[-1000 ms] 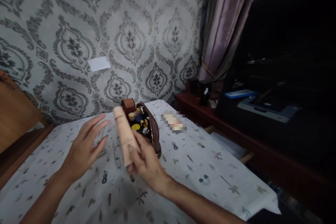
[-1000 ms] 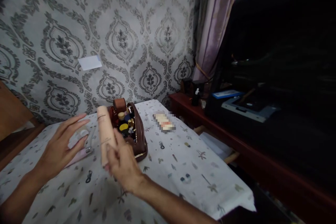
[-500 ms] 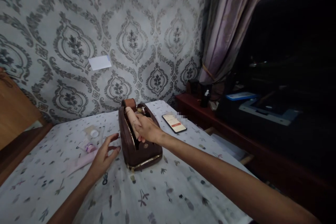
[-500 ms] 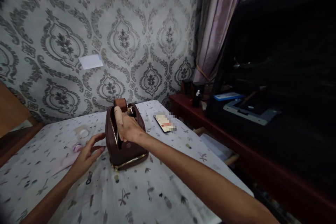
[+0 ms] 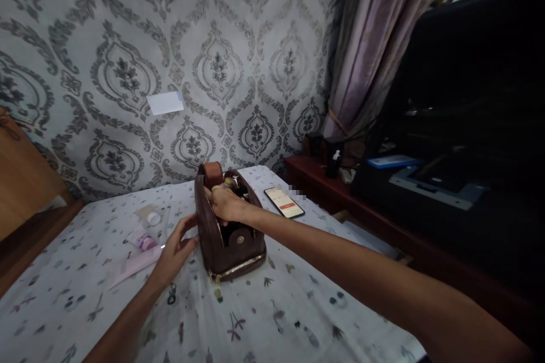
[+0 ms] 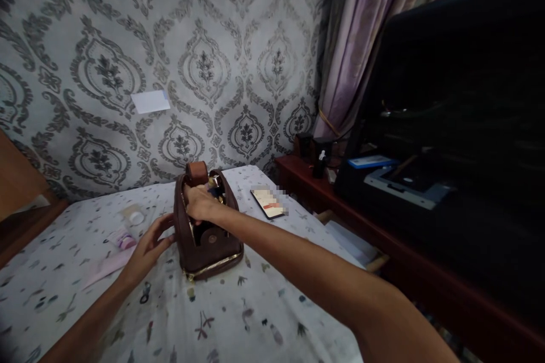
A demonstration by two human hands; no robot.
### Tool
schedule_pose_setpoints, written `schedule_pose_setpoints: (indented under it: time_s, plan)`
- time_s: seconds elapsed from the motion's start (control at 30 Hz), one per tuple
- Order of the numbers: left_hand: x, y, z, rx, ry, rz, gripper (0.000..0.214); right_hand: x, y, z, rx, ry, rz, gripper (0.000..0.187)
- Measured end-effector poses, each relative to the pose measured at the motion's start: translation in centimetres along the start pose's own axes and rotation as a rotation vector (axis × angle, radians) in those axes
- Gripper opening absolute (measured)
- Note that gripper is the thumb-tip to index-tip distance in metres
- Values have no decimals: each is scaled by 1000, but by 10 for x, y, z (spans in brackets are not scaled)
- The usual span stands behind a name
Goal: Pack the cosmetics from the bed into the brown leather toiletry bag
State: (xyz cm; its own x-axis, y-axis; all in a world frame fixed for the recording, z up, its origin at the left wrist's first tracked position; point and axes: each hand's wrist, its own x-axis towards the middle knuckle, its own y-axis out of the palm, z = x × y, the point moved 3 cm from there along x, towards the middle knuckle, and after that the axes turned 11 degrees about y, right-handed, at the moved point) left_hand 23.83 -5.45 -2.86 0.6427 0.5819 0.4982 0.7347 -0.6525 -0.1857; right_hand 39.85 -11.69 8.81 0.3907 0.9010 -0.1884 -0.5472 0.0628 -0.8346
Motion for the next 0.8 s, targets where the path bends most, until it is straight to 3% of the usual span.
schedule_pose_setpoints:
  time_s: [0.13, 0.2, 0.27, 0.37, 0.47, 0.53, 0.6, 0.73, 0.8]
  plan:
    - [1, -1, 1, -3, -25, -17, 50, -2, -9, -1, 61, -70, 17, 30]
    - [1, -2, 1, 0, -33, -22, 50, -4, -17, -6, 139, -117, -33, 30]
    - [1, -2, 2, 6, -38, -33, 52, -6, -27, -15, 207, -179, -168, 26]
    - [4, -3, 6, 2, -64, -85, 57, -8, -39, -40, 270, -251, -507, 23]
    - [10, -2, 15, -25, -116, -157, 64, 1, -35, -77, 407, -195, -701, 24]
    - [17, -1, 24, -46, -156, -211, 66, 14, -22, -101, 596, -114, -648, 26]
    - [26, 1, 32, -80, -182, -255, 67, 26, -6, -116, 773, -33, -507, 31]
    - [39, 8, 45, -122, -175, -235, 65, 36, 21, -121, 1143, 6, -106, 47]
    - [40, 9, 47, -122, -175, -216, 64, 34, 25, -119, 1237, 24, -32, 45]
